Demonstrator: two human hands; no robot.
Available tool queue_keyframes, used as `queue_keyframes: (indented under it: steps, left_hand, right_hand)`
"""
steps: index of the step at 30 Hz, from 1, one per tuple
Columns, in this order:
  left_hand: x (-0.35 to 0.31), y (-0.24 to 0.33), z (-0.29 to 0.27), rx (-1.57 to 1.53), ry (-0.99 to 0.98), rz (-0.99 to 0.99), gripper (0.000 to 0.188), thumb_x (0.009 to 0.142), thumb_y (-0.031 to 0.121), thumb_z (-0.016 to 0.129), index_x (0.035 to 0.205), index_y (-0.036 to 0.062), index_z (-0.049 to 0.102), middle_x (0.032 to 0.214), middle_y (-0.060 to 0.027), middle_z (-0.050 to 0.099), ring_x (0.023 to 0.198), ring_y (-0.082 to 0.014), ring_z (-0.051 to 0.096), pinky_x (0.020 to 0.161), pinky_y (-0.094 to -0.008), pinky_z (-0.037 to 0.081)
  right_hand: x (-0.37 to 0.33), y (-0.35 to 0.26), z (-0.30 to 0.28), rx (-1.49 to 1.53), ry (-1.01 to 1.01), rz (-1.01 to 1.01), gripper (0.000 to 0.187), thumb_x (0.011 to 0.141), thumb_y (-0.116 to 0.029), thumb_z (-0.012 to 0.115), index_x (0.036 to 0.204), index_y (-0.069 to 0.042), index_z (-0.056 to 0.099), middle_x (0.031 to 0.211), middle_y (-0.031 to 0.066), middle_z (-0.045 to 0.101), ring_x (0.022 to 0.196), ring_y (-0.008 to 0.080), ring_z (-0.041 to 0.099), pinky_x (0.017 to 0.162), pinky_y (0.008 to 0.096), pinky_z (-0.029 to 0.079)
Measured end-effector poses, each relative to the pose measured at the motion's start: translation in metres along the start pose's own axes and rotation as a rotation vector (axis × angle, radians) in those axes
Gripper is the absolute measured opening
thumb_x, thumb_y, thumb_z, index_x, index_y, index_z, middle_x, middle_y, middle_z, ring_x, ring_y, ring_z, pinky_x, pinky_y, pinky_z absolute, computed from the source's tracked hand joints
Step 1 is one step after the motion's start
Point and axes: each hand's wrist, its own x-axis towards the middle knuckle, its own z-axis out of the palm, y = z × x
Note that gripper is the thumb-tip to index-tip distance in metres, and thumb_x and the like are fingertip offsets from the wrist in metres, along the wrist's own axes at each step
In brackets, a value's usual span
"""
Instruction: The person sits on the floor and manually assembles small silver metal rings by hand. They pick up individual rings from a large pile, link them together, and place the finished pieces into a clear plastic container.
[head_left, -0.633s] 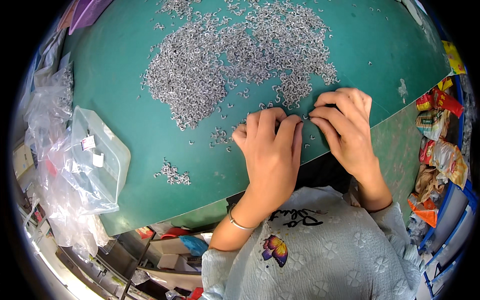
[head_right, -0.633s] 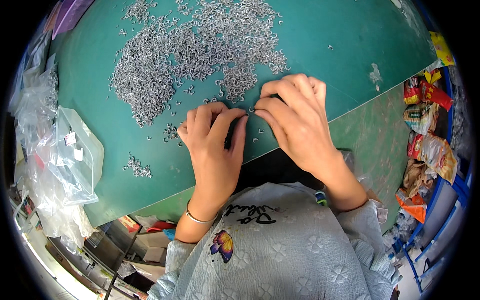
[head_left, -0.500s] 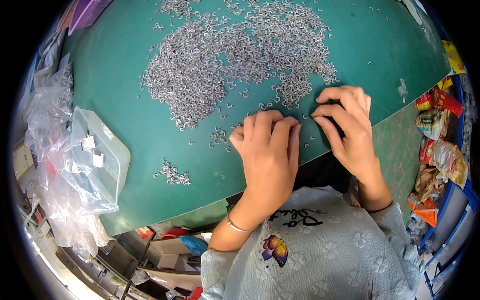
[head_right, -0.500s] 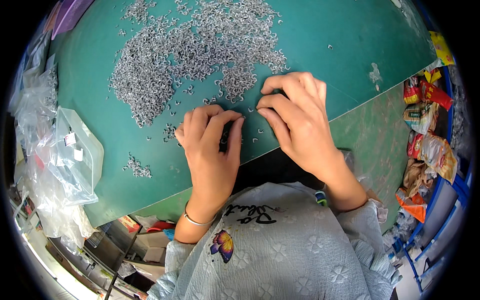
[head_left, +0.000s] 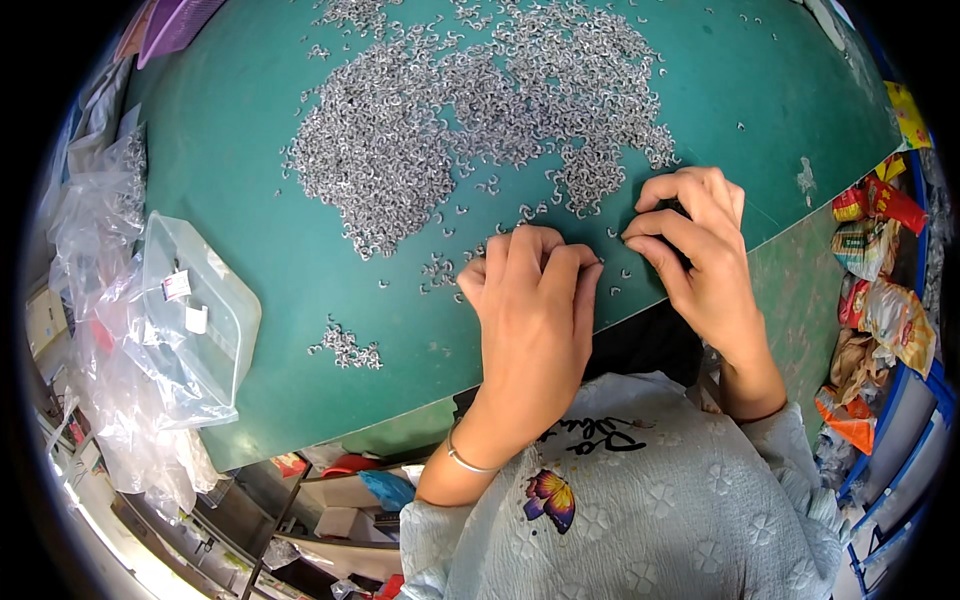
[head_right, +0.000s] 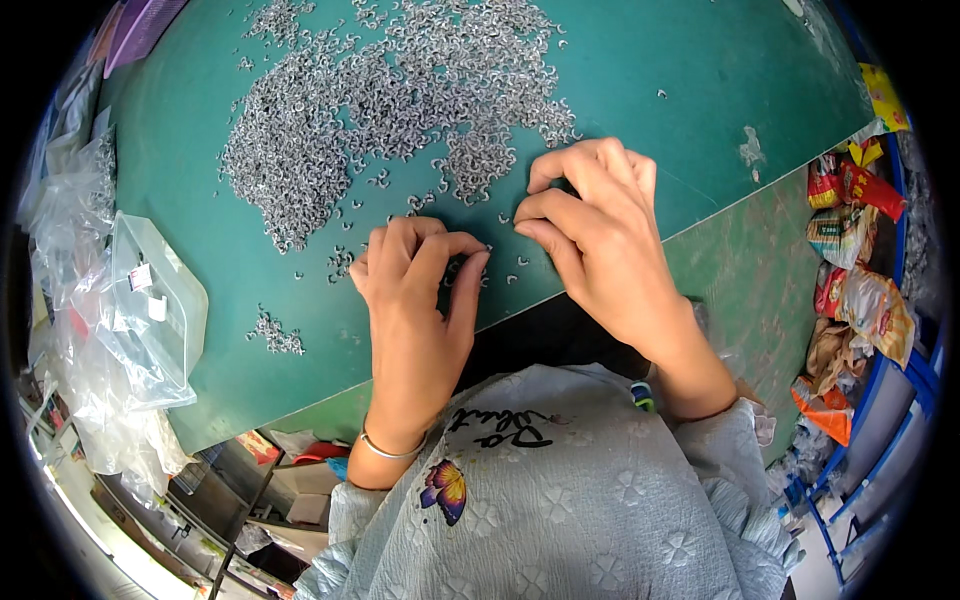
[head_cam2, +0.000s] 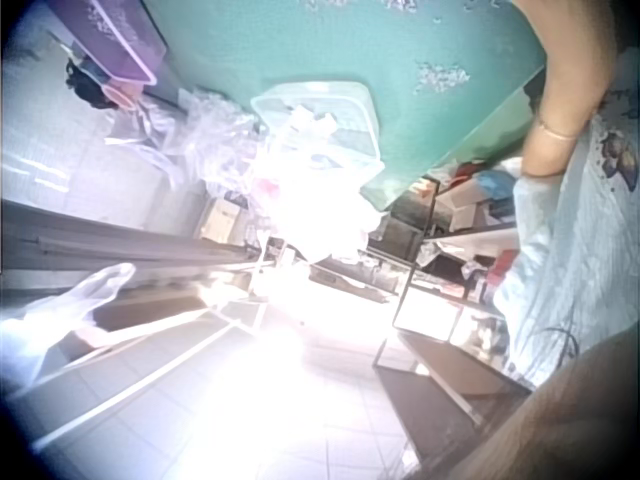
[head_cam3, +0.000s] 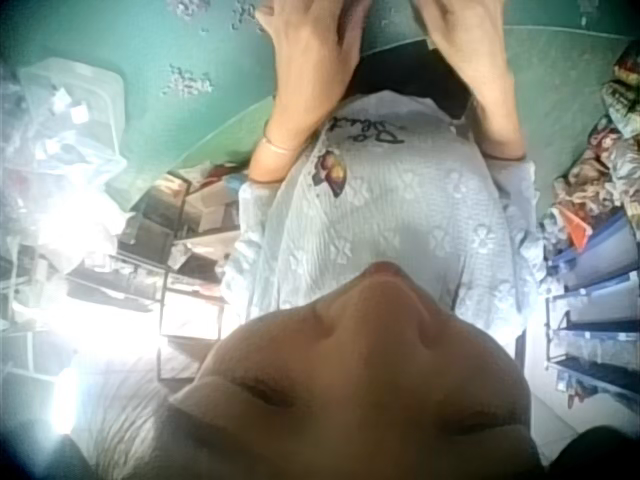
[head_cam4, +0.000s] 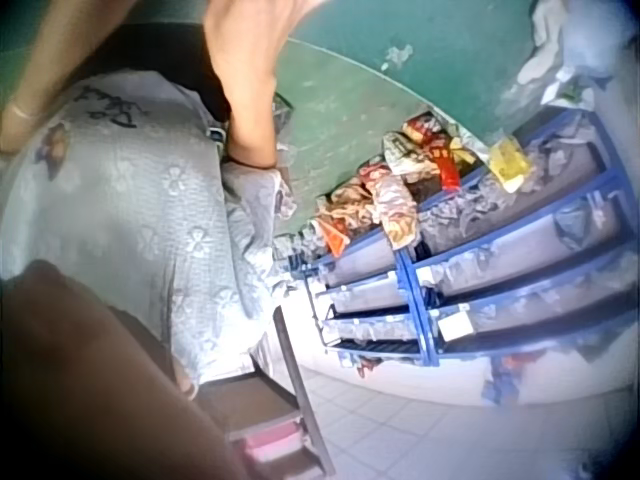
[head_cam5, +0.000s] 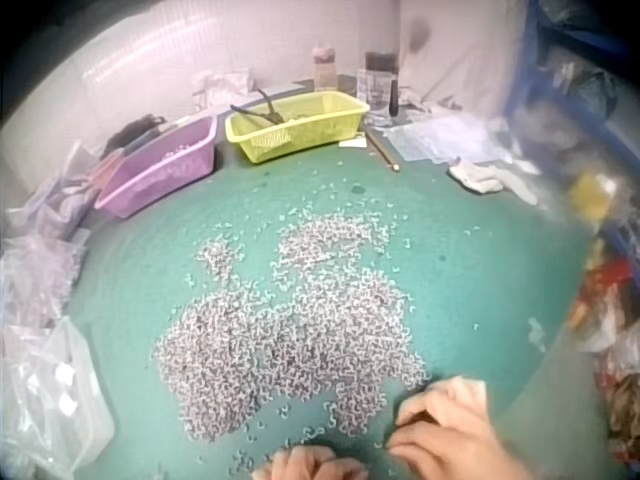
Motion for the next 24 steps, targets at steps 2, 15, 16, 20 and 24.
queue_keyframes:
  steps: [2, 15, 16, 20, 24]
  left_hand:
    - [0.001, 0.001, -0.001, 0.036, -0.007, 0.001, 0.014, 0.081, 0.004, 0.073, 0.093, 0.0068, 0.066, 0.092, -0.0054, 0.053, 0.089, -0.0245, 0.051, 0.082, -0.0382, 0.032]
    - [0.007, -0.001, 0.009, 0.013, 0.085, 0.07, 0.021, 0.079, 0.005, 0.074, 0.098, 0.0085, 0.068, 0.096, -0.0043, 0.057, 0.091, -0.023, 0.053, 0.082, -0.0383, 0.034]
    - [0.008, 0.0, 0.012, 0.022, 0.091, 0.077, 0.021, 0.078, 0.005, 0.074, 0.098, 0.0085, 0.068, 0.096, -0.0041, 0.057, 0.091, -0.0229, 0.053, 0.082, -0.0383, 0.034]
    - [0.012, 0.002, 0.02, 0.047, 0.11, 0.09, 0.02, 0.077, 0.006, 0.076, 0.096, 0.0084, 0.069, 0.095, -0.0037, 0.058, 0.09, -0.0228, 0.053, 0.082, -0.0383, 0.034]
    - [0.014, 0.002, 0.021, 0.021, 0.115, 0.091, 0.017, 0.078, 0.007, 0.076, 0.093, 0.0074, 0.069, 0.093, -0.0041, 0.058, 0.089, -0.0228, 0.053, 0.082, -0.0378, 0.034]
  right_hand:
    - [0.003, -0.002, -0.001, -0.012, 0.008, 0.007, 0.012, 0.073, -0.007, 0.075, 0.081, -0.006, 0.066, 0.097, 0.0021, 0.06, 0.095, 0.0242, 0.054, 0.085, 0.0385, 0.034]
    - [0.008, -0.004, -0.003, -0.12, 0.02, 0.004, 0.015, 0.074, -0.006, 0.076, 0.085, -0.006, 0.066, 0.097, 0.0029, 0.059, 0.095, 0.024, 0.054, 0.084, 0.0383, 0.034]
    - [0.008, -0.004, -0.002, -0.119, 0.031, 0.004, 0.015, 0.073, -0.006, 0.076, 0.085, -0.006, 0.066, 0.097, 0.0026, 0.06, 0.095, 0.0237, 0.054, 0.084, 0.0381, 0.034]
    - [0.007, -0.003, -0.003, -0.092, 0.045, 0.024, 0.016, 0.072, -0.007, 0.077, 0.083, -0.007, 0.067, 0.097, 0.0015, 0.061, 0.096, 0.0225, 0.055, 0.085, 0.0373, 0.034]
    - [0.004, 0.003, -0.008, -0.067, 0.071, 0.034, 0.017, 0.07, -0.006, 0.078, 0.084, -0.007, 0.068, 0.096, 0.0009, 0.062, 0.096, 0.0216, 0.056, 0.085, 0.0362, 0.035]
